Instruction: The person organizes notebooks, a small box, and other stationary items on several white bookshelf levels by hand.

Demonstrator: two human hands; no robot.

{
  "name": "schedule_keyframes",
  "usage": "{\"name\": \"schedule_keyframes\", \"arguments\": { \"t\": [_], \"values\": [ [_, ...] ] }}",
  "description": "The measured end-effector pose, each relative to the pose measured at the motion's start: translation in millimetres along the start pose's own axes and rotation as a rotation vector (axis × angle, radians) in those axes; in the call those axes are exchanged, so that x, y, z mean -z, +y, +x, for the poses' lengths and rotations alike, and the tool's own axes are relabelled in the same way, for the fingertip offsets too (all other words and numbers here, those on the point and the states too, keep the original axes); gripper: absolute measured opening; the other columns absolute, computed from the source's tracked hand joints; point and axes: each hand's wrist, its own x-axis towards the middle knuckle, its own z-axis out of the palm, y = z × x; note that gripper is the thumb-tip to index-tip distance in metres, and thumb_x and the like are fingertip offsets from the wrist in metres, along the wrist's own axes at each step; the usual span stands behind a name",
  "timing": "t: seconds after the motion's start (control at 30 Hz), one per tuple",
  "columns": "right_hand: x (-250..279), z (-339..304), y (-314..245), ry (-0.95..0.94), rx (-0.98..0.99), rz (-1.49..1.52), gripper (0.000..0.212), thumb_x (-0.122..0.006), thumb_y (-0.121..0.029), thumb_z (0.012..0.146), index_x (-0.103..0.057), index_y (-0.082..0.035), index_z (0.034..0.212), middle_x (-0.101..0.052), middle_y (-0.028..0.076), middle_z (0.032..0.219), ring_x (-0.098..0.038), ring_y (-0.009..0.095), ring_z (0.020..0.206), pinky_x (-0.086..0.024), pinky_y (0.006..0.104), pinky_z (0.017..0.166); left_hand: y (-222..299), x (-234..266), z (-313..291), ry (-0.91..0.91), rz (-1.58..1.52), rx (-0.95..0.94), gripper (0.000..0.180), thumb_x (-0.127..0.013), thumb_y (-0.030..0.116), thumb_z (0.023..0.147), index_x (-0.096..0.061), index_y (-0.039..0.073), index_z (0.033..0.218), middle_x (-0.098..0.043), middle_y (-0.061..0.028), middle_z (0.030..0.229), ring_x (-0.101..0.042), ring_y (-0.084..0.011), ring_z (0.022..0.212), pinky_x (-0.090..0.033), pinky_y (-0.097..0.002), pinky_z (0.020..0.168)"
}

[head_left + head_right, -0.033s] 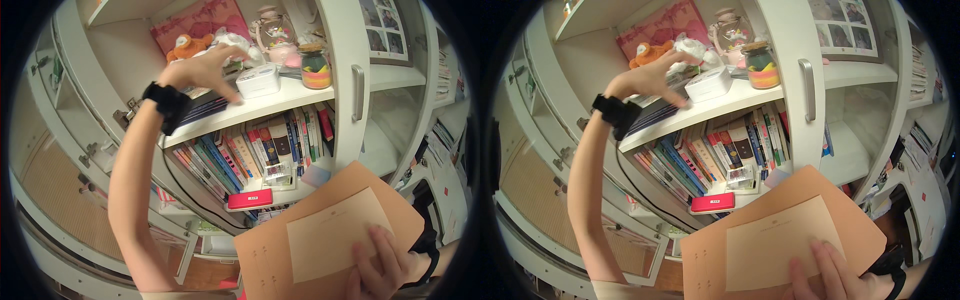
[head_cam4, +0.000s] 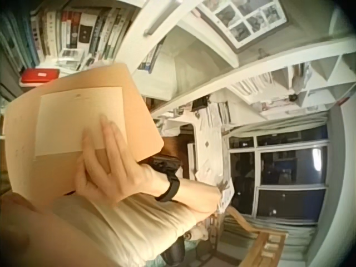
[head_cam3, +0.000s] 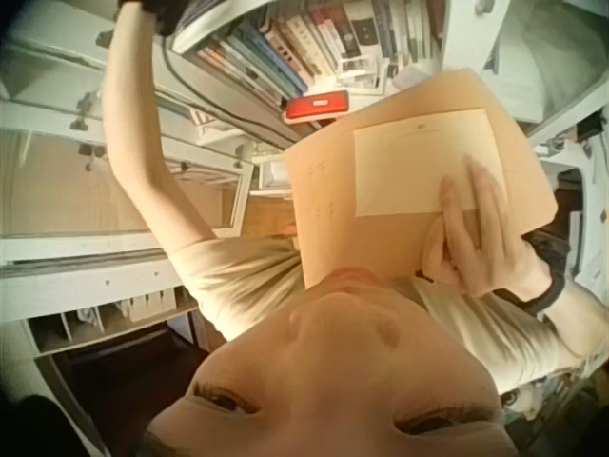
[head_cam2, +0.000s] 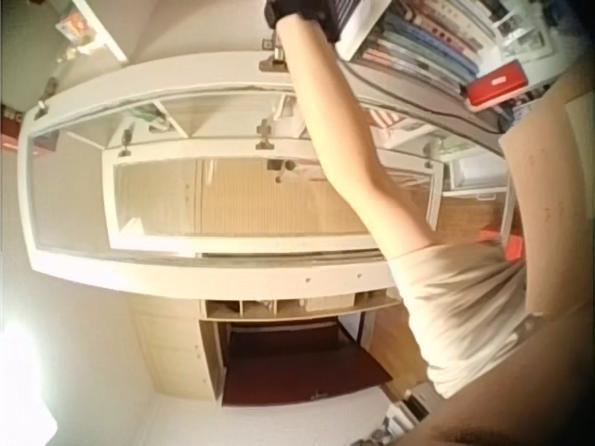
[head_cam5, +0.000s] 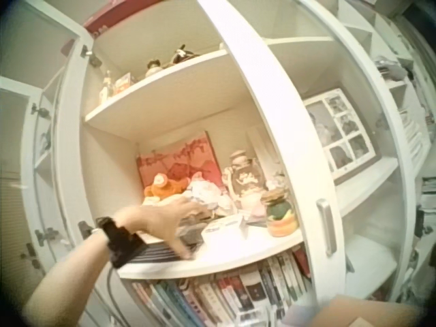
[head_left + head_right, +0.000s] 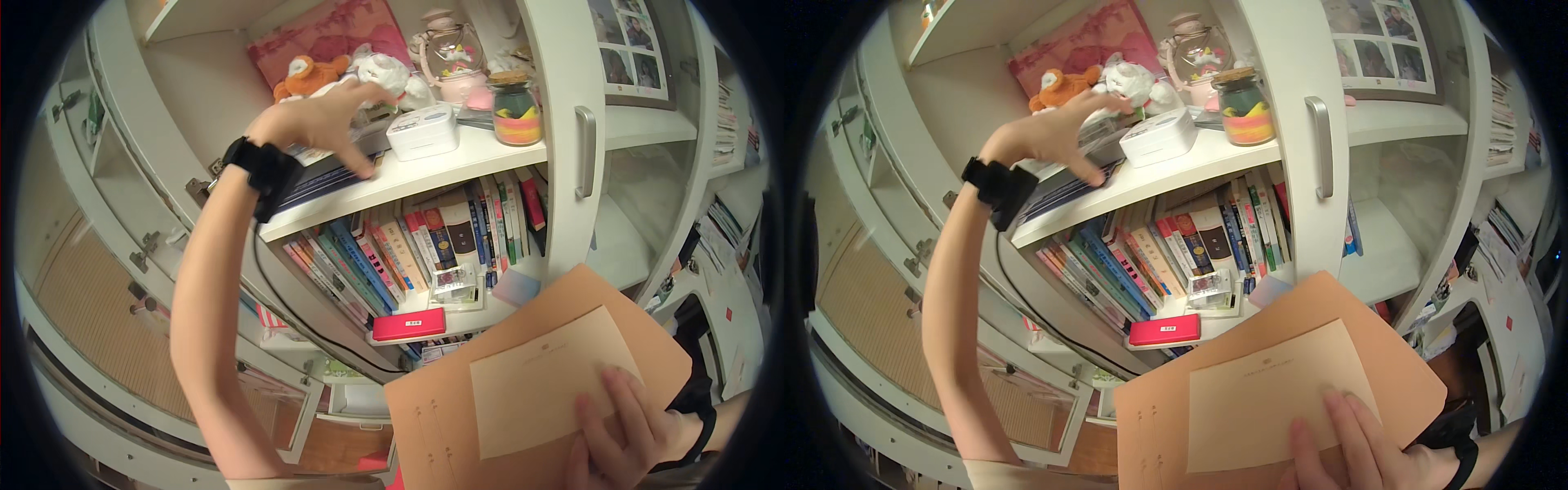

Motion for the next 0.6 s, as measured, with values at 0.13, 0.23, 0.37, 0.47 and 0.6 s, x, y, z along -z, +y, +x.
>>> {"name": "schedule_keyframes", "arguments": {
  "t": [0.13,0.23,0.37,0.47,0.6],
  "values": [
    [-2.9,-5.9,-1.8,-0.009,0.005,-0.052,0.009,-0.046,-0.007,0.094,-0.045,0.002,0.096,-0.067,0.025,0.099,-0.068,0.046,0.089,-0.062,0.0431,0.071,-2.3,-17.3,-22.1,-0.094,0.107,0.121,0.095,-0.08,0.012,0.059,-0.034,0.019,0.142,-0.039,-0.0111,0.137,-0.038,-0.0335,0.131,-0.037,-0.0442,0.109],
    [-20.2,-9.5,10.8,0.044,0.051,-0.044,0.008,-0.045,-0.005,0.093,-0.046,0.002,0.097,-0.067,0.024,0.1,-0.068,0.044,0.089,-0.062,0.0417,0.071,-21.7,-29.2,-39.4,0.164,0.148,-0.051,0.085,-0.08,0.005,0.056,-0.042,0.02,0.13,-0.047,-0.0099,0.124,-0.048,-0.0324,0.119,-0.045,-0.0402,0.1],
    [-23.8,-11.2,12.8,0.037,0.061,-0.05,0.016,-0.046,-0.013,0.097,-0.047,0.003,0.1,-0.067,0.024,0.099,-0.069,0.042,0.088,-0.062,0.0395,0.069,-20.9,-38.3,-31.2,0.19,0.14,-0.057,0.074,-0.078,0.001,0.057,-0.045,0.017,0.12,-0.048,-0.0076,0.121,-0.051,-0.0319,0.115,-0.045,-0.0402,0.097],
    [-35.3,-18.2,9.0,0.075,0.109,-0.013,0.014,-0.046,-0.01,0.084,-0.042,0.0,0.094,-0.064,0.026,0.088,-0.066,0.047,0.073,-0.061,0.0476,0.057,-16.3,-32.2,-37.4,0.286,0.412,0.04,0.082,-0.087,0.009,0.055,-0.045,0.019,0.124,-0.046,-0.0088,0.127,-0.049,-0.0328,0.119,-0.04,-0.0485,0.102],
    [-44.8,-16.2,14.1,0.142,0.097,-0.021,0.014,-0.047,-0.009,0.083,-0.04,0.0,0.092,-0.064,0.026,0.088,-0.066,0.047,0.071,-0.062,0.0462,0.056,46.6,-34.1,-53.3,0.707,0.151,-0.063,0.04,-0.076,0.015,0.077,-0.055,0.004,0.109,-0.053,-0.0086,0.111,-0.052,-0.0228,0.1,-0.045,-0.0338,0.086]
  ]
}}
